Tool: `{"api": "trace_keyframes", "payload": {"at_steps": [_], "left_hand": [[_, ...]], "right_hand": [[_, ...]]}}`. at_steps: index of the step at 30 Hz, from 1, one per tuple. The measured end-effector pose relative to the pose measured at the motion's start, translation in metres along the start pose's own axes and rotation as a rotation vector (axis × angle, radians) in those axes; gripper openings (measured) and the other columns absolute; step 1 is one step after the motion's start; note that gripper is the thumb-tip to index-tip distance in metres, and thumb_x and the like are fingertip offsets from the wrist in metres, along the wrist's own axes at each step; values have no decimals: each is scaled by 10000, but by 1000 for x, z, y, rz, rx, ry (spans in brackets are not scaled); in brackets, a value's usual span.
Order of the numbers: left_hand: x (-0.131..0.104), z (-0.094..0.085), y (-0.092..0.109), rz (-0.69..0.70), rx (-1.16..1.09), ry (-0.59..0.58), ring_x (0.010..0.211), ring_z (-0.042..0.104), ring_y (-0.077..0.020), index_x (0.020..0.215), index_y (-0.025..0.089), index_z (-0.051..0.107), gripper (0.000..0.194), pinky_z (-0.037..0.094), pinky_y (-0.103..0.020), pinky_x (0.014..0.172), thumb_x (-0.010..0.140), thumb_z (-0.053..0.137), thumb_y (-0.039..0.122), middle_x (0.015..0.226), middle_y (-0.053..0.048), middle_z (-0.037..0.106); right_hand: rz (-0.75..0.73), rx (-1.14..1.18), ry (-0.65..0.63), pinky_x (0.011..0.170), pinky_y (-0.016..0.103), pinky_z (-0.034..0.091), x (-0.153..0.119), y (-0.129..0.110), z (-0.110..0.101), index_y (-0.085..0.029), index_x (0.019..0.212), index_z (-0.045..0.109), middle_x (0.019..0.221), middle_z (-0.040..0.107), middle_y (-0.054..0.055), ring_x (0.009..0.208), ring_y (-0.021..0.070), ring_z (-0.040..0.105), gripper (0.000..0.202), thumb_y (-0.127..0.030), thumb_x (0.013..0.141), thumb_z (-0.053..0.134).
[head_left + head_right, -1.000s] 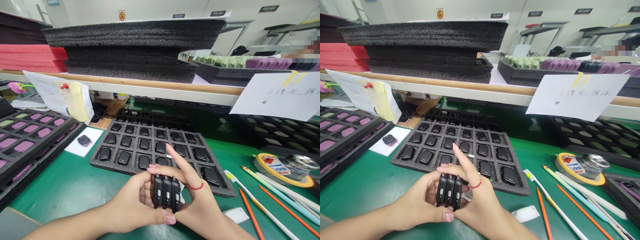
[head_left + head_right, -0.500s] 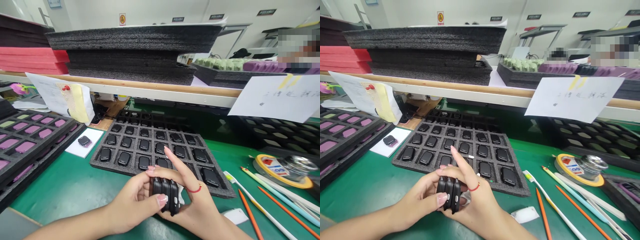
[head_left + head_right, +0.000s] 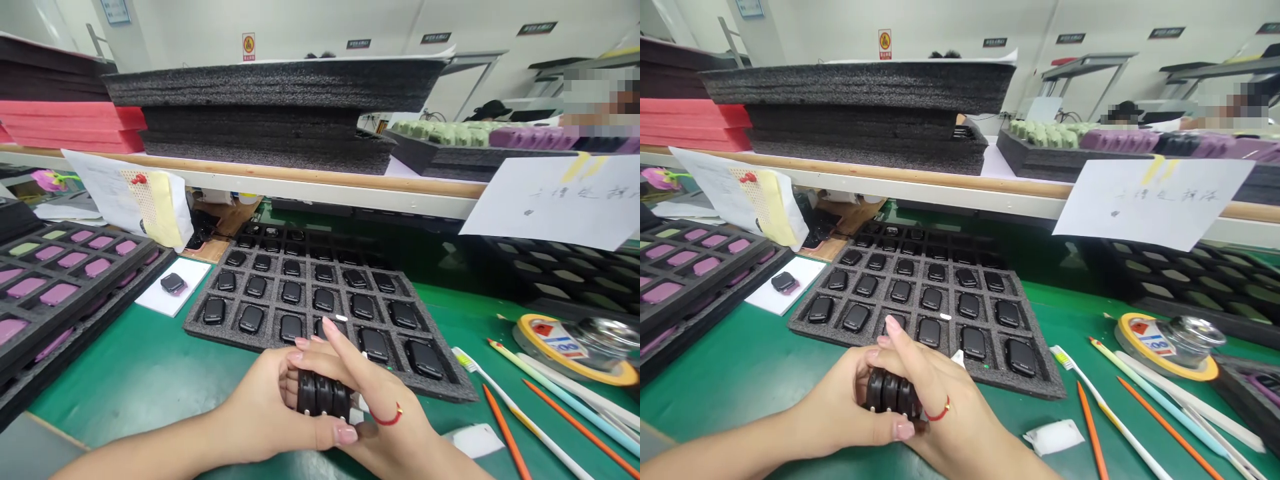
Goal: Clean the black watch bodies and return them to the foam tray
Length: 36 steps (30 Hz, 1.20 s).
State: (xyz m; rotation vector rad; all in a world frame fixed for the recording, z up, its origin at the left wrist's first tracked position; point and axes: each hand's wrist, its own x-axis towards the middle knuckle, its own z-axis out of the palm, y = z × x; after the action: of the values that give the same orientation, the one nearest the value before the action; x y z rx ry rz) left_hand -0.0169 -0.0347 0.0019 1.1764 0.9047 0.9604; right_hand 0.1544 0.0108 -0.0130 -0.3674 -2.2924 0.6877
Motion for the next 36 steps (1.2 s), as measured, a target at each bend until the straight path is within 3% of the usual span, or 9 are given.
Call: {"api": "trace_keyframes", "payload": {"at_steps": [2,7,12,21,25,28,32,34,36], "left_hand": [[-2,1,1,21,43,34,855,703,-226,973,141,730,319,557,-294,732,701,824,277,889,-58,745],[-8,1,2,188,320,129,871,734,-218,1082,196,742,424,571,-268,796,676,853,249,992,-41,783],[-10,0,-1,384,461,149,907,759,-187,1102,237,720,423,567,-215,858,699,846,219,1068,-16,789],[-6,-3,-7,539,562,157,1058,726,-219,1151,294,695,456,485,-327,1065,734,795,139,1114,11,781],[-6,-4,-12,553,478,107,1095,704,-243,1178,312,709,350,484,-364,1065,833,766,289,1164,-31,760],[-7,-5,-16,480,442,118,1325,537,-293,1244,348,679,420,455,-398,1099,833,764,363,1393,-63,602],[-7,-3,-16,161,147,100,1366,467,-364,1539,391,227,1314,387,-517,1132,473,995,337,1573,-135,342],[-6,-1,-14,4,-122,21,1209,605,-331,1533,292,227,1289,462,-492,1050,493,967,469,1404,-178,534],[-3,1,-12,-97,-301,4,1040,686,-275,1397,187,451,924,529,-404,931,660,848,579,1134,-148,687]], "right_hand": [[-14,-29,-10,1117,465,467,-1,-3,-3,-354,1598,39,1368,640,79,1301,270,585,857,-289,963,611],[119,192,108,1135,476,429,-2,-8,-12,-350,1584,170,1419,570,93,1293,305,573,895,-664,862,595],[362,455,312,1063,395,487,5,-1,-10,-331,1458,433,1212,682,63,1163,227,649,473,-520,1027,390],[625,642,-9,976,486,537,7,-4,-10,-272,1426,473,1071,743,88,1071,296,699,742,-761,867,488],[639,746,56,944,424,575,9,-13,0,-257,1448,419,1167,723,101,1090,289,708,957,-548,653,864],[566,683,140,904,401,604,9,-13,6,-261,1523,308,1118,752,92,1032,277,740,1040,-292,656,882],[357,392,163,874,336,619,7,-8,4,-314,1583,146,1093,770,48,950,240,764,1150,-136,678,833],[231,178,120,914,325,605,5,-6,2,-337,1590,114,1169,746,48,1019,227,744,1094,-121,750,782],[93,-8,58,996,369,569,5,-4,0,-330,1584,165,1242,716,60,1126,232,699,939,-117,841,699]]}}
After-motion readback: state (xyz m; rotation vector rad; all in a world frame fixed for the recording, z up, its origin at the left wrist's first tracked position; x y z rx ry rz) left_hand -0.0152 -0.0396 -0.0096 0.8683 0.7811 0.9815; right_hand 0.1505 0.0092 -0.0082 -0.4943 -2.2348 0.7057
